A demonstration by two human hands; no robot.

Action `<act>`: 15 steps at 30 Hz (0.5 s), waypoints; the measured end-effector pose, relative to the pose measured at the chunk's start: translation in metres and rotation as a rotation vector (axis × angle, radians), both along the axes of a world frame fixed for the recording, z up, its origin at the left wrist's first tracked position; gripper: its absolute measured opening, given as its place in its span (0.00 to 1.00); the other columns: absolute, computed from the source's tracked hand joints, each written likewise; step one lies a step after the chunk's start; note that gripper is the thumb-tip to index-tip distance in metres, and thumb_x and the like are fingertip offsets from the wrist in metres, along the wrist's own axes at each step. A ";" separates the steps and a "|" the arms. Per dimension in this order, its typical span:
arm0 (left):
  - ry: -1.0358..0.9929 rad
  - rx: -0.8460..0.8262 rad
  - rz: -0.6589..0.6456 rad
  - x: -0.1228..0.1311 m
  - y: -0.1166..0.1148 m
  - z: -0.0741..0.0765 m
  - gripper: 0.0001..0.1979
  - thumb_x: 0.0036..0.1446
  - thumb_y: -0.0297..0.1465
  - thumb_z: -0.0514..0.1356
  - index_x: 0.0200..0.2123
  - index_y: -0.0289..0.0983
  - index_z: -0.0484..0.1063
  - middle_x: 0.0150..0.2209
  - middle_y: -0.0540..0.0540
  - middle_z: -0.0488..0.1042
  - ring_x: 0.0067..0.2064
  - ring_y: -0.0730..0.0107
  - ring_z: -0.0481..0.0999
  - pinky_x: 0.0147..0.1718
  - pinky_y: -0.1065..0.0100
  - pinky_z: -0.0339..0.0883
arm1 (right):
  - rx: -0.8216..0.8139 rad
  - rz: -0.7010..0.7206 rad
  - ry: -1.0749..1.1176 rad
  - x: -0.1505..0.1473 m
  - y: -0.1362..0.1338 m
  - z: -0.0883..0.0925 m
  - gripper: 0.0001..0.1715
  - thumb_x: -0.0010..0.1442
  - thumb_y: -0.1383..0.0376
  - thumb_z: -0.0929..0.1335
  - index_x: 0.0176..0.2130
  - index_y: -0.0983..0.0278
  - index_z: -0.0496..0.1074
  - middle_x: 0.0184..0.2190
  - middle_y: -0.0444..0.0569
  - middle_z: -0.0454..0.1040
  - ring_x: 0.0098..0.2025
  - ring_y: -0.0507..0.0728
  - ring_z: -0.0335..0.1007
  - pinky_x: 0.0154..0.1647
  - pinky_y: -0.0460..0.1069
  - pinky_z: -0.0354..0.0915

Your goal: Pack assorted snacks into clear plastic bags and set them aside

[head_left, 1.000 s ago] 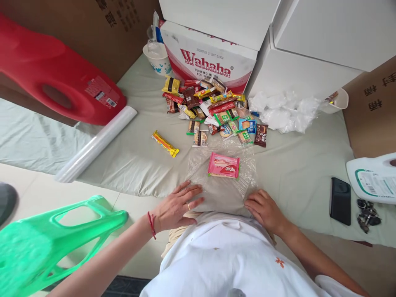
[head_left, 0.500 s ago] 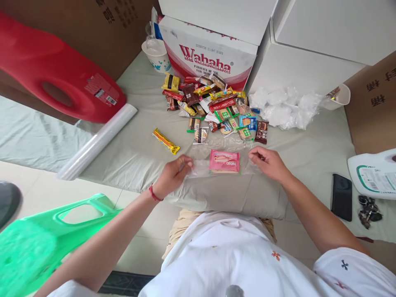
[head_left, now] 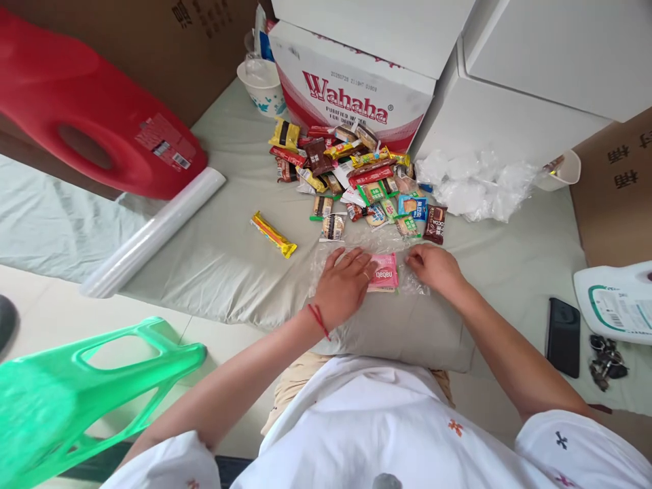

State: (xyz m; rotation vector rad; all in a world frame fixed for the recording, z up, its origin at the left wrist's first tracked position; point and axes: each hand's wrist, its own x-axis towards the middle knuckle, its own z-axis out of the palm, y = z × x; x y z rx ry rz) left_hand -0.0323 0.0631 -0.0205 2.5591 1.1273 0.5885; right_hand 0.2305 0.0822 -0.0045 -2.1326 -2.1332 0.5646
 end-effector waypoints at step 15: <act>0.039 -0.035 0.088 0.012 0.008 -0.017 0.19 0.72 0.34 0.50 0.56 0.44 0.78 0.58 0.45 0.78 0.56 0.54 0.70 0.51 0.51 0.61 | -0.115 0.514 -0.020 -0.070 0.099 0.026 0.13 0.62 0.61 0.72 0.45 0.64 0.79 0.39 0.51 0.79 0.40 0.59 0.72 0.39 0.49 0.57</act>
